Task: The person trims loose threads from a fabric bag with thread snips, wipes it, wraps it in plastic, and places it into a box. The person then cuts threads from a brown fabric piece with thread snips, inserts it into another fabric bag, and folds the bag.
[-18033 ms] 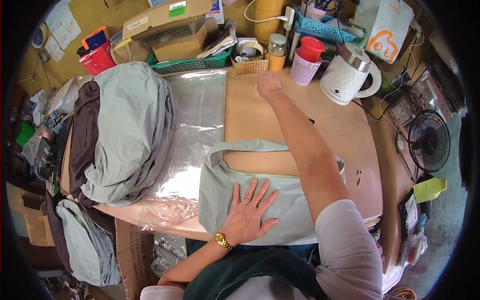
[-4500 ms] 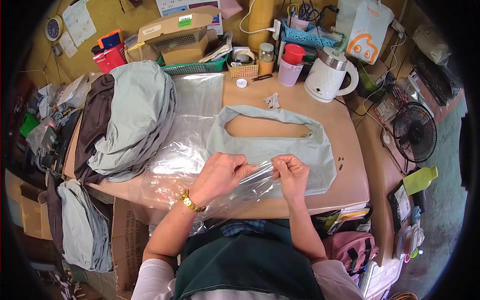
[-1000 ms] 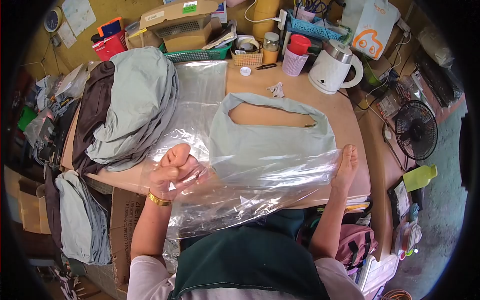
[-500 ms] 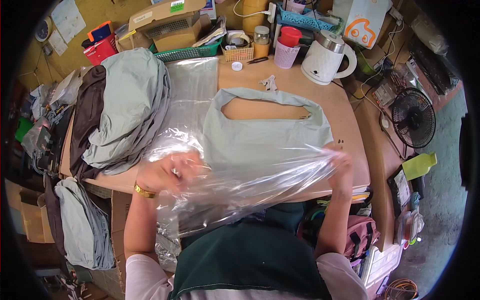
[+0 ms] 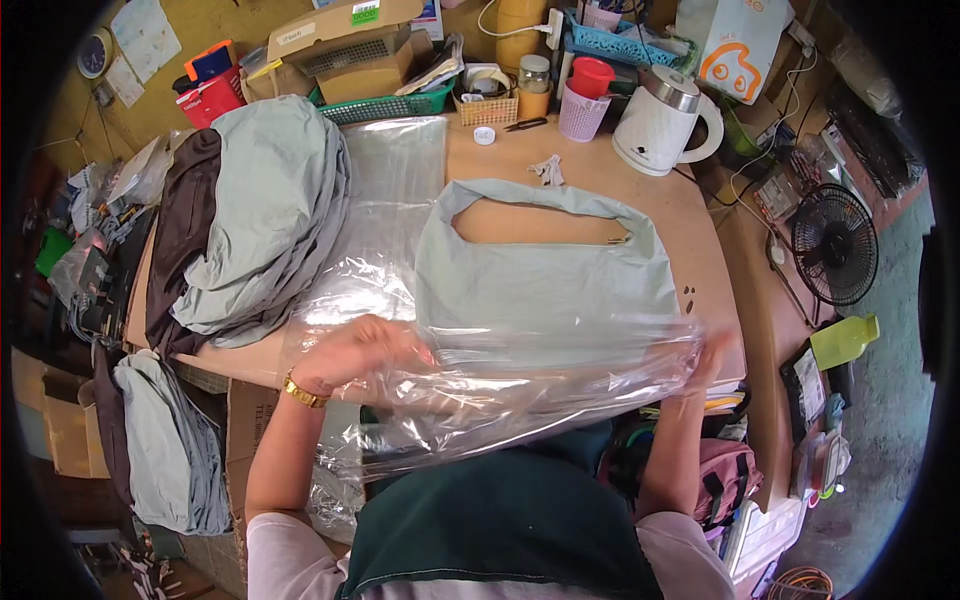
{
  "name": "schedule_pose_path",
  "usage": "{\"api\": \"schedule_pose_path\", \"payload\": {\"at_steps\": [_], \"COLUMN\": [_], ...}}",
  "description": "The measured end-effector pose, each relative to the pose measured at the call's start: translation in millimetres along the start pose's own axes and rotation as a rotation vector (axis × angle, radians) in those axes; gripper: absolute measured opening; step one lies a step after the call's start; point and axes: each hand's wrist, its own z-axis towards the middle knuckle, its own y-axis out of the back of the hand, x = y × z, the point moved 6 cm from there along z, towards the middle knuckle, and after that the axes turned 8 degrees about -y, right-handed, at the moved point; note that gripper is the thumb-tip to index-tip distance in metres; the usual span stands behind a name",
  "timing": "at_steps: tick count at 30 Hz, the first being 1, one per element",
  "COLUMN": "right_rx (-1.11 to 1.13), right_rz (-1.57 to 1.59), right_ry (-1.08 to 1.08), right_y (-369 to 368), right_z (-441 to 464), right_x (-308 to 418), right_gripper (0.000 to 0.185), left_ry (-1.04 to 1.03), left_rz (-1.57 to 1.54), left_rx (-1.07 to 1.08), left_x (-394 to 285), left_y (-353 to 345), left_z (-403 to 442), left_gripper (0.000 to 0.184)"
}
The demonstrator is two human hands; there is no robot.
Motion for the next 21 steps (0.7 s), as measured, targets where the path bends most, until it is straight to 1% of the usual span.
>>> {"api": "schedule_pose_path", "payload": {"at_steps": [1,2,3,4,5,6,7,9,10,11,13,14,15,17,18,19,20,21], "right_rx": [0.001,0.126,0.251,0.247,0.148,0.056,0.055,-0.248,-0.248,-0.068,0.308,0.372,0.368,-0.334,-0.335,-0.265,-0.193,-0.09], "right_rz": [0.001,-0.784,-1.568,-1.566,-1.368,-1.167,-1.17,-0.314,-0.313,-0.585,-1.102,-0.992,-0.991,-0.247,-0.247,-0.373,-0.497,-0.721], "right_ry": [0.003,-0.329,-0.661,-0.657,-0.446,-0.24,-0.238,0.19,0.192,-0.068,-0.607,-0.721,-0.721,0.064,0.062,-0.038,-0.136,-0.314], "right_y": [-11.7,-38.6,-37.5,-32.2,-27.2,-21.6,-15.5,5.6,6.9,-1.6,-3.0,6.2,12.6,40.6,41.0,35.3,28.8,14.6], "right_z": [5.5,13.4,10.7,9.0,10.7,12.1,11.9,5.8,6.6,13.9,7.8,8.1,4.5,5.4,5.9,9.6,13.6,19.3], "right_x": [1.1,-19.8,-37.4,-39.1,-30.7,-18.8,-18.2,11.1,10.8,-5.2,-42.0,-54.3,-60.2,-16.2,-15.6,-20.2,-24.7,-33.6], "right_gripper": [0.025,0.03,0.035,0.035,0.035,0.036,0.036,0.029,0.029,0.03,0.031,0.029,0.029,0.03,0.03,0.028,0.027,0.023], "left_ry": [0.057,-0.155,-0.155,-0.056,0.049,0.047,0.071,0.111,0.083,0.081,-0.216,-0.085,-0.082,0.202,0.054,-0.118,-0.087,-0.056], "left_rz": [0.114,-0.55,-0.548,-0.826,-1.104,-1.104,-0.634,0.317,0.339,0.342,-0.595,-0.823,-0.823,-0.52,-0.322,-0.135,-0.194,-0.251], "left_rx": [-0.084,-0.184,-0.182,-0.063,0.061,0.066,0.225,0.493,0.292,0.293,-0.187,-0.275,-0.271,-0.031,0.136,0.266,0.128,-0.01], "left_x": [11.2,-5.0,-10.6,-13.5,-17.9,-23.0,-26.2,-20.4,-17.4,-7.3,-7.5,-5.8,-2.7,13.6,4.1,-6.4,5.5,16.9], "left_y": [10.7,13.8,13.9,4.2,-6.8,-10.6,-24.4,-40.8,-25.6,-17.7,18.2,7.3,5.1,-12.3,-23.0,-33.6,-15.9,2.2], "left_z": [1.0,3.7,1.5,-0.4,-3.0,-0.8,2.3,3.9,11.0,14.4,22.0,15.5,10.0,-0.4,1.2,1.1,4.0,6.4], "left_gripper": [0.03,0.034,0.034,0.034,0.035,0.035,0.034,0.039,0.04,0.04,0.027,0.028,0.028,0.026,0.025,0.024,0.024,0.024]}}
